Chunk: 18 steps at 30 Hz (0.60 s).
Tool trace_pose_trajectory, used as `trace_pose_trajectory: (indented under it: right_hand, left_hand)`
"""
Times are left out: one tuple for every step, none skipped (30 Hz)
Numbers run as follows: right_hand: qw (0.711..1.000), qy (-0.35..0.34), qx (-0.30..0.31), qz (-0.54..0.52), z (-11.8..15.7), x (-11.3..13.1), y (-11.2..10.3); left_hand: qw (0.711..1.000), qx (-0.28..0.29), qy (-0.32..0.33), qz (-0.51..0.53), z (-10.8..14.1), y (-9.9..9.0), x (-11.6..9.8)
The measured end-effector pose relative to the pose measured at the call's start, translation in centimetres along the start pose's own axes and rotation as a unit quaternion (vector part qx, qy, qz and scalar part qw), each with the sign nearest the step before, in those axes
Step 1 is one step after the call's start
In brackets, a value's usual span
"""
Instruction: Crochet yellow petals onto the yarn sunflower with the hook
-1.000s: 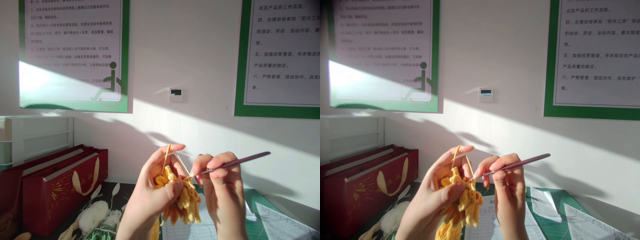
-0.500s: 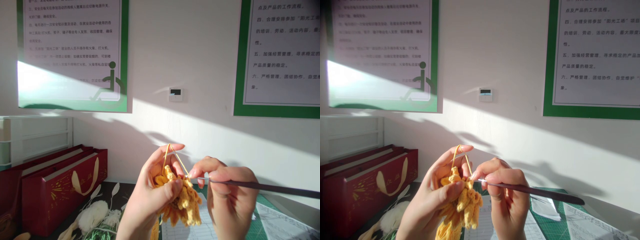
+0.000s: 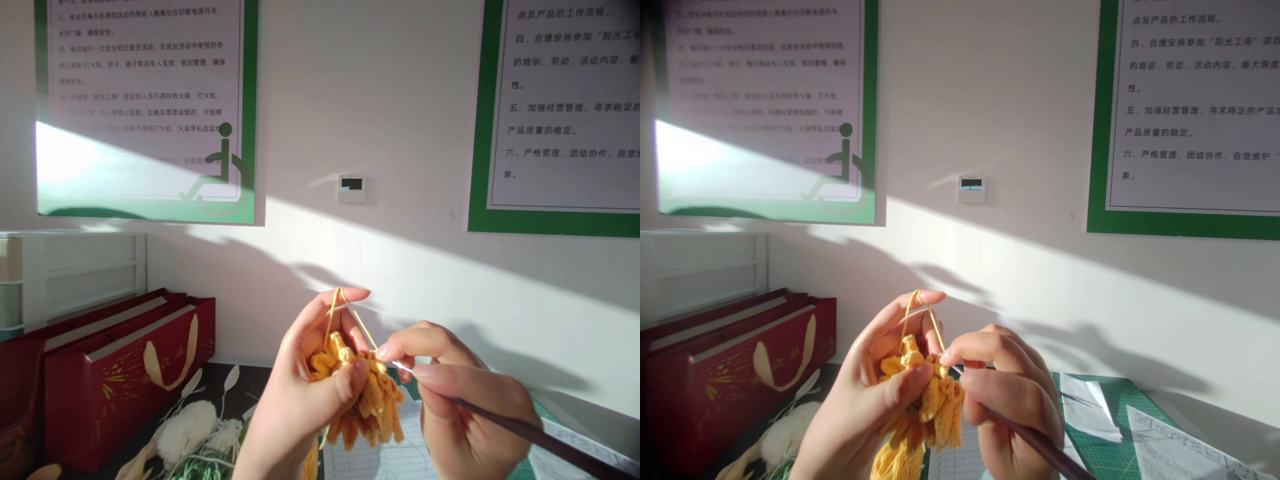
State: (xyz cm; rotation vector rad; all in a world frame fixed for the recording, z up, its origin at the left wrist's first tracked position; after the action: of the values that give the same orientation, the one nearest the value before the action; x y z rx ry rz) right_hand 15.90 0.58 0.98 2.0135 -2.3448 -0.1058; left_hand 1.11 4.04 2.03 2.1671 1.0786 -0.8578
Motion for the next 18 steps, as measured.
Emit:
trace_pose_trajectory:
  right_hand:
    - [1.0, -0.005, 0.008, 0.006, 0.1, 0.0, -0.1]
    - [1.0, -0.012, 0.017, 0.014, 0.1, 0.1, -0.1]
    - [0.999, -0.019, 0.025, 0.022, 0.0, 0.1, 0.0]
    - [0.999, -0.026, 0.03, 0.028, 0.0, 0.2, 0.0]
    - [0.998, -0.031, 0.033, 0.032, -0.1, 0.2, 0.1]
    - [0.998, -0.033, 0.035, 0.034, -0.2, 0.2, 0.2]
    - [0.998, -0.034, 0.032, 0.034, -0.2, 0.2, 0.2]
    - [0.999, -0.036, 0.025, 0.031, -0.1, 0.1, 0.2]
    - [0.999, -0.04, 0.019, 0.028, 0.0, 0.0, 0.2]
    - [0.999, -0.042, 0.016, 0.026, 0.2, -0.2, 0.1]
    - [0.999, -0.043, 0.015, 0.025, 0.5, -0.4, 0.1]
    - [0.999, -0.041, 0.017, 0.026, 0.7, -0.6, 0.0]
    - [0.999, -0.034, 0.025, 0.03, 1.0, -0.9, -0.1]
    - [0.998, -0.028, 0.033, 0.034, 1.2, -1.1, -0.1]
    - [0.998, -0.026, 0.043, 0.04, 1.3, -1.2, -0.2]
    - [0.997, -0.028, 0.047, 0.048, 1.4, -1.2, -0.2]
    - [0.997, -0.033, 0.048, 0.055, 1.3, -1.1, -0.2]
    - [0.996, -0.036, 0.049, 0.06, 1.2, -0.9, -0.2]
  left_hand:
    - [1.0, -0.001, 0.004, -0.004, 0.0, 0.1, 0.0]
    - [1.0, -0.003, 0.007, -0.008, 0.0, 0.1, -0.1]
    - [1.0, -0.004, 0.01, -0.012, 0.0, 0.2, -0.1]
    - [1.0, -0.004, 0.012, -0.014, 0.0, 0.2, -0.2]
    - [1.0, -0.002, 0.012, -0.012, 0.0, 0.3, -0.2]
    - [1.0, 0.0, 0.01, -0.009, 0.0, 0.4, -0.2]
    - [1.0, 0.004, 0.007, -0.002, 0.1, 0.4, -0.2]
    - [1.0, 0.007, 0.002, 0.005, 0.1, 0.5, -0.2]
    - [1.0, 0.009, -0.005, 0.012, 0.1, 0.5, -0.1]
    - [1.0, 0.011, -0.014, 0.018, 0.2, 0.5, -0.1]
    - [0.999, 0.011, -0.023, 0.024, 0.2, 0.5, 0.0]
    - [0.999, 0.008, -0.031, 0.03, 0.2, 0.5, 0.0]
    - [0.999, 0.003, -0.036, 0.037, 0.3, 0.5, 0.0]
    - [0.998, -0.004, -0.038, 0.043, 0.3, 0.4, 0.0]
    - [0.998, -0.012, -0.037, 0.049, 0.2, 0.4, 0.0]
    - [0.998, -0.019, -0.035, 0.054, 0.2, 0.4, 0.0]
    - [0.997, -0.025, -0.033, 0.058, 0.2, 0.4, -0.1]
    - [0.997, -0.03, -0.032, 0.059, 0.1, 0.4, -0.1]
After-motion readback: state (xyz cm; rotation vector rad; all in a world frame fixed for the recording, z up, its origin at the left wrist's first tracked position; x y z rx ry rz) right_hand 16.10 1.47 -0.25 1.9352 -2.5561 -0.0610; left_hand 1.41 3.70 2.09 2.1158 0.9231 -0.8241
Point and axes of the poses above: each hand's wrist, its own z-axis away from the middle knuckle, its own y-axis out of the palm, x = y × z, the point moved 5 cm from there along -z, towards the middle knuckle, and after that the axes turned 5 degrees about -z, right-handed, at the moved point
